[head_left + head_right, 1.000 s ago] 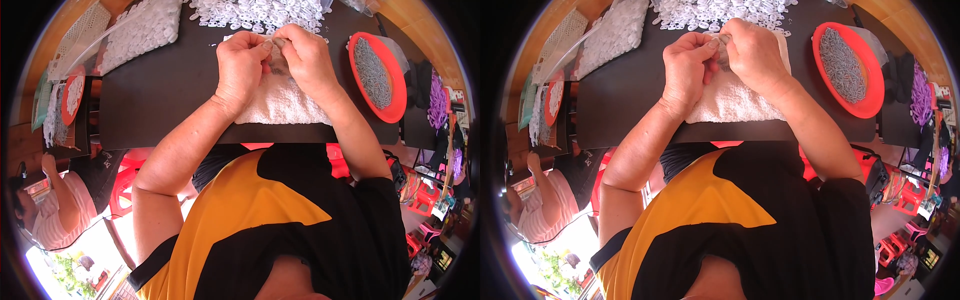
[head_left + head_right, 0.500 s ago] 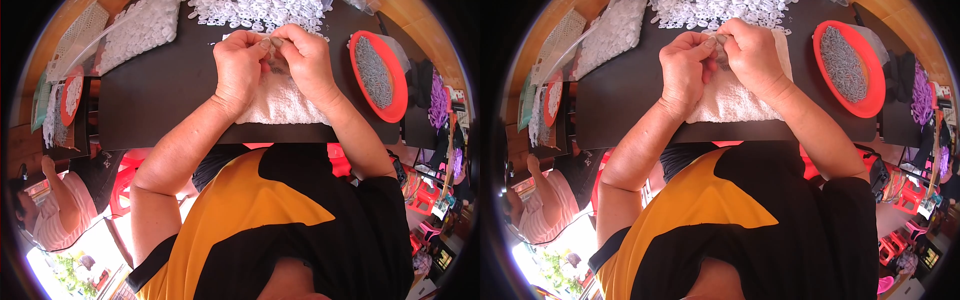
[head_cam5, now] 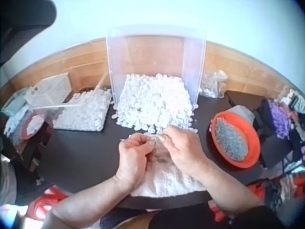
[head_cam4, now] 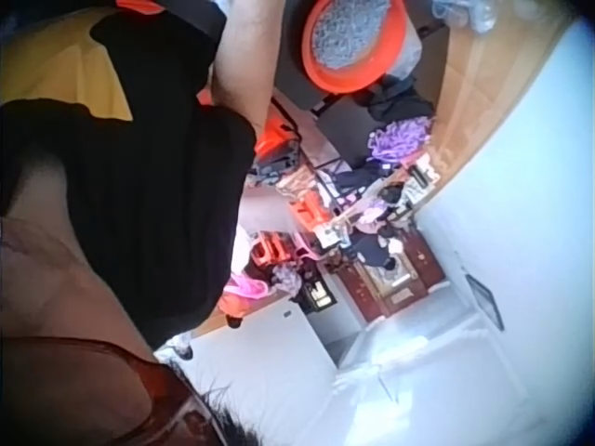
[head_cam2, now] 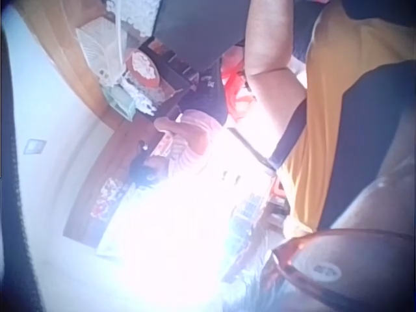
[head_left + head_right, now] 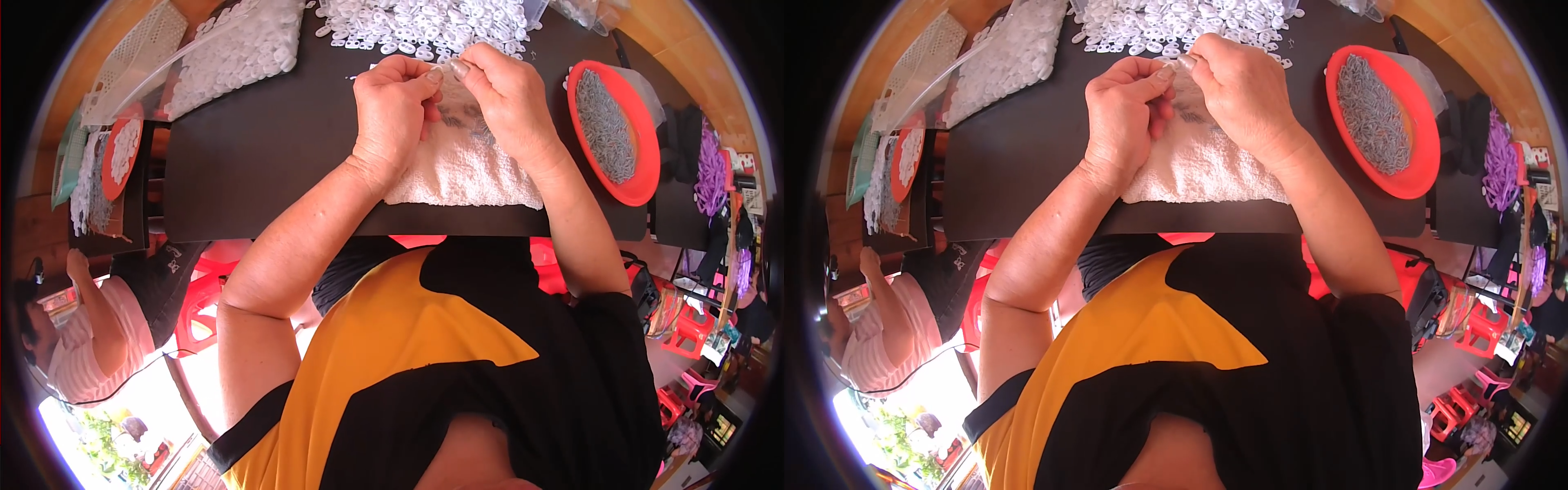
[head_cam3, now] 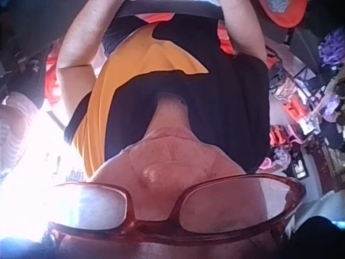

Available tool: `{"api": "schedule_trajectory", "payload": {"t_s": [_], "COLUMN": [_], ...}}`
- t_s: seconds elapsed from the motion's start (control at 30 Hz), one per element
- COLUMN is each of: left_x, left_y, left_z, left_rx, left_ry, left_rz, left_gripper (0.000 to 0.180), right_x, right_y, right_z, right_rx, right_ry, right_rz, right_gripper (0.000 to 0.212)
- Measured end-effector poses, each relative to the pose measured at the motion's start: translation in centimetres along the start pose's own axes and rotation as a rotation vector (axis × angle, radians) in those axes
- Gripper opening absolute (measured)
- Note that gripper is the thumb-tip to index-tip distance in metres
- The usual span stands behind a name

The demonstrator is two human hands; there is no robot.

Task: The recorder is manually inserting small metal pins into white plastic housings on a workbench.

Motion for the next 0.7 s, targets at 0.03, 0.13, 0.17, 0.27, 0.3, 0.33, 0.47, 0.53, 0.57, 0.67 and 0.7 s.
{"api": "schedule_trajectory", "payload": {"t_s": [0.03,0.13,0.17,0.27,0.3,0.33,0.47,0.53,0.57,0.67,0.7], "left_x": [0.0,-0.1,-0.1,-0.1,-0.1,-0.2,-0.1,-0.1,-0.1,-0.1,0.0], "left_y": [0.1,0.0,0.0,-0.1,-0.1,-0.1,-0.2,-0.2,-0.3,-0.3,-0.3], "left_z": [0.0,0.0,-0.1,0.0,-0.1,-0.2,-0.3,-0.5,-0.6,-1.0,-1.0], "left_rx": [-0.01,-0.015,-0.012,-0.031,-0.03,-0.04,-0.067,-0.074,-0.079,-0.101,-0.1], "left_ry": [-0.013,-0.013,0.002,0.005,0.003,0.01,0.075,0.091,0.108,0.106,0.106], "left_rz": [0.005,0.014,0.02,0.038,0.039,0.044,0.066,0.075,0.081,0.109,0.11], "left_gripper": [0.008,0.008,0.008,0.007,0.007,0.007,0.008,0.008,0.009,0.009,0.009], "right_x": [0.0,0.0,0.0,0.1,0.2,0.3,0.3,0.3,0.4,0.6,0.5], "right_y": [0.0,0.3,0.3,0.5,0.5,0.5,0.4,0.4,0.4,0.4,0.4], "right_z": [0.0,-0.4,-0.6,-0.6,-0.4,-0.3,-0.4,-0.5,-0.5,-0.7,-0.7], "right_rx": [0.005,-0.018,-0.047,-0.239,-0.24,-0.27,-0.282,-0.281,-0.281,-0.3,-0.301], "right_ry": [0.002,0.072,0.141,0.373,0.371,0.465,0.542,0.556,0.572,0.595,0.595], "right_rz": [0.011,0.042,0.062,0.147,0.147,0.158,0.177,0.176,0.177,0.174,0.173], "right_gripper": [0.01,0.011,0.012,0.016,0.016,0.017,0.017,0.016,0.015,0.016,0.016]}}
Point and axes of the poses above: each hand's wrist, its own y-axis towards the middle knuckle, its own x-axis out of the back of the hand, z = x × y, the point moved 3 cm from there along y, towards the middle knuckle, and after that the axes turned 5 degrees about y, right-handed, at the moved point
